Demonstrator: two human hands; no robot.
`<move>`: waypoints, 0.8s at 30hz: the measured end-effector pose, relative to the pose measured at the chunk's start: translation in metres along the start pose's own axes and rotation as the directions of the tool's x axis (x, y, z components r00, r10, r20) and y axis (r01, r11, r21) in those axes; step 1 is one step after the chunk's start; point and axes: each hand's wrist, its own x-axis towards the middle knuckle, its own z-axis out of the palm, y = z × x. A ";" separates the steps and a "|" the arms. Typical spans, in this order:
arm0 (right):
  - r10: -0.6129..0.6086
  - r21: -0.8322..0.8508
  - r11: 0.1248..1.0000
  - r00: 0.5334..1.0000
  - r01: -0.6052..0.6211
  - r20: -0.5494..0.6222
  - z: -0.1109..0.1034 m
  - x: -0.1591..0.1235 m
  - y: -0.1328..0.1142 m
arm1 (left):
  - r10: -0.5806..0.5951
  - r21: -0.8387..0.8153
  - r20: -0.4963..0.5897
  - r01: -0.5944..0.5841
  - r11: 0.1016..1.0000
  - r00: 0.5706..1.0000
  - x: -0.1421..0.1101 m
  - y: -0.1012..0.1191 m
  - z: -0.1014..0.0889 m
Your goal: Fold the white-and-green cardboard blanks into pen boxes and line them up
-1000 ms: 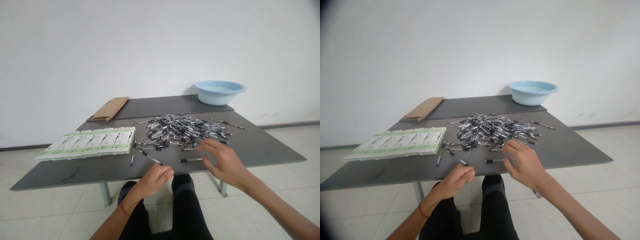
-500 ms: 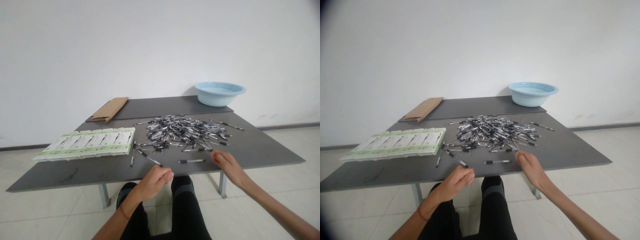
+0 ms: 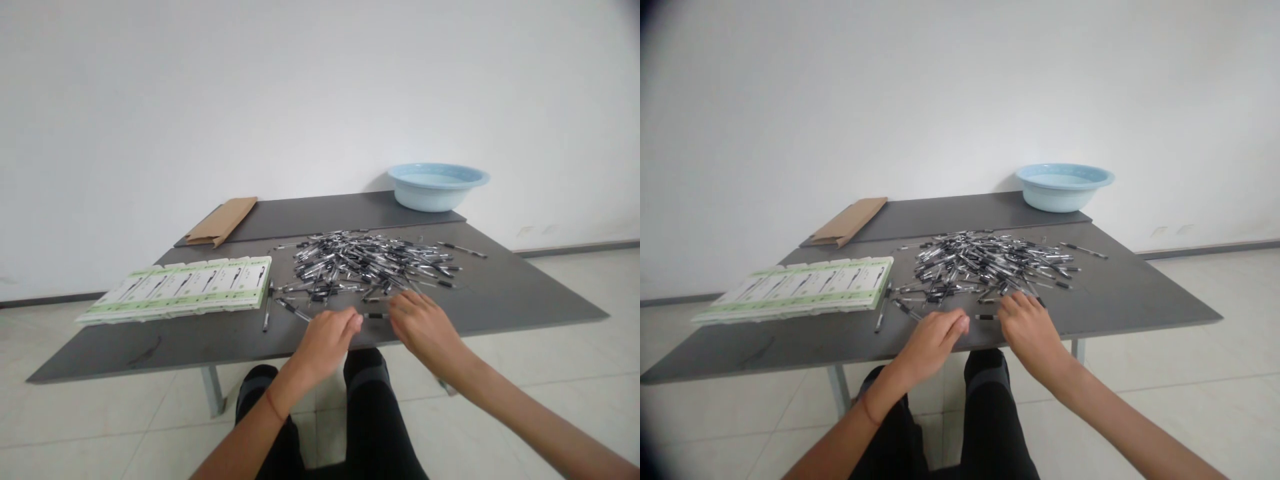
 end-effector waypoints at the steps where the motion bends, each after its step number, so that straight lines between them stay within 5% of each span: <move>1: 0.026 0.000 1.000 1.000 -0.026 -0.007 -0.003 -0.006 0.005 | -0.036 0.069 -0.034 0.038 0.997 0.999 0.008 0.006 0.000; 6: 0.163 0.052 0.986 0.983 -0.159 -0.088 -0.024 -0.049 0.033 | -0.102 0.257 -0.064 0.115 0.960 0.993 0.045 0.021 0.008; 13: 0.254 0.108 0.966 0.943 -0.235 -0.218 -0.051 -0.090 0.049 | -0.125 0.358 -0.050 0.134 0.924 0.991 0.071 0.014 0.019; 24: 0.257 0.122 0.963 0.955 -0.241 -0.148 -0.021 -0.095 0.059 | -0.088 0.469 0.021 0.068 0.881 0.996 0.071 0.023 0.009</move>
